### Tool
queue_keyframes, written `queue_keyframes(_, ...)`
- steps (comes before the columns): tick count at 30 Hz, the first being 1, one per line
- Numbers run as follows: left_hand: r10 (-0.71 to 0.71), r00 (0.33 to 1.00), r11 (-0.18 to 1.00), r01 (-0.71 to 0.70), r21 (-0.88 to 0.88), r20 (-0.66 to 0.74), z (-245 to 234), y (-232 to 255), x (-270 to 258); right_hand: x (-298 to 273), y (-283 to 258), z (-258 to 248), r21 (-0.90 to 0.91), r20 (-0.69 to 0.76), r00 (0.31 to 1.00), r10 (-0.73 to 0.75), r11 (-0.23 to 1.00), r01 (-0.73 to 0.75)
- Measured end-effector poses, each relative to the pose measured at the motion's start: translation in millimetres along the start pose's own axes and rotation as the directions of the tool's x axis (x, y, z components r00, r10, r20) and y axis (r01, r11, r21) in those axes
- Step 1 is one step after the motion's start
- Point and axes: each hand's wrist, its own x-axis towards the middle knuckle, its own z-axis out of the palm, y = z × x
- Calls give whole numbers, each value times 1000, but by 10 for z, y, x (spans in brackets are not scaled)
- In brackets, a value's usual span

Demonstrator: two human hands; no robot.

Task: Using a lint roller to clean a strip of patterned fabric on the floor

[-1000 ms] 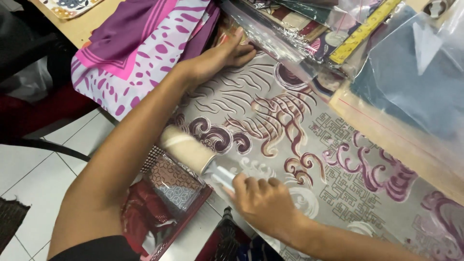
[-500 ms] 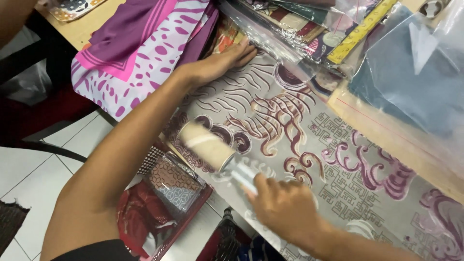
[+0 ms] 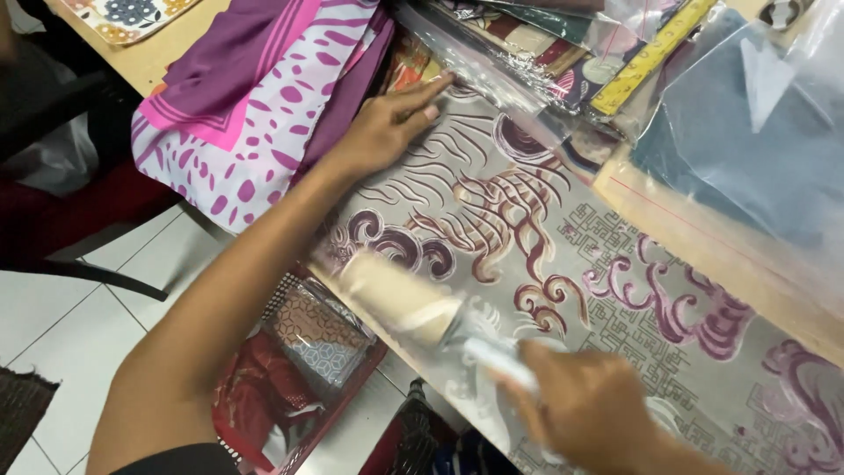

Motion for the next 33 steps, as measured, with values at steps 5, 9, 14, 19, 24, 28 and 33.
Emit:
queue_keyframes(5, 194, 963, 940, -128, 316, -188, 232, -109, -86, 243, 538, 28, -131, -33, 976, 213, 968, -216)
queue_keyframes(9, 276, 938, 835, -126, 536, -210, 295, -224, -97, 558, 808, 106, -243, -133, 962, 239, 933, -265)
queue_keyframes(14, 359, 894, 795, -143, 590, -267, 350, -276, -107, 779, 1014, 217, -446, -170, 943, 286, 831, -332)
queue_keyframes(19, 332, 906, 789, -114, 604, -262, 357, -306, -98, 879, 833, 229, -556, -180, 954, 241, 775, -301)
queue_keyframes(24, 320, 886, 853, -115, 508, -337, 274, -94, -153, 1009, 701, 301, -437, -162, 976, 144, 876, -202)
queue_keyframes(28, 312, 839, 893, -100, 438, -446, 212, 26, -206, 1206, 861, 346, -512, -172, 956, 238, 808, -293)
queue_keyframes(33, 265, 836, 942, -119, 313, -481, 201, 50, -224, 1196, 751, 383, -471, -253, 951, 178, 836, -282)
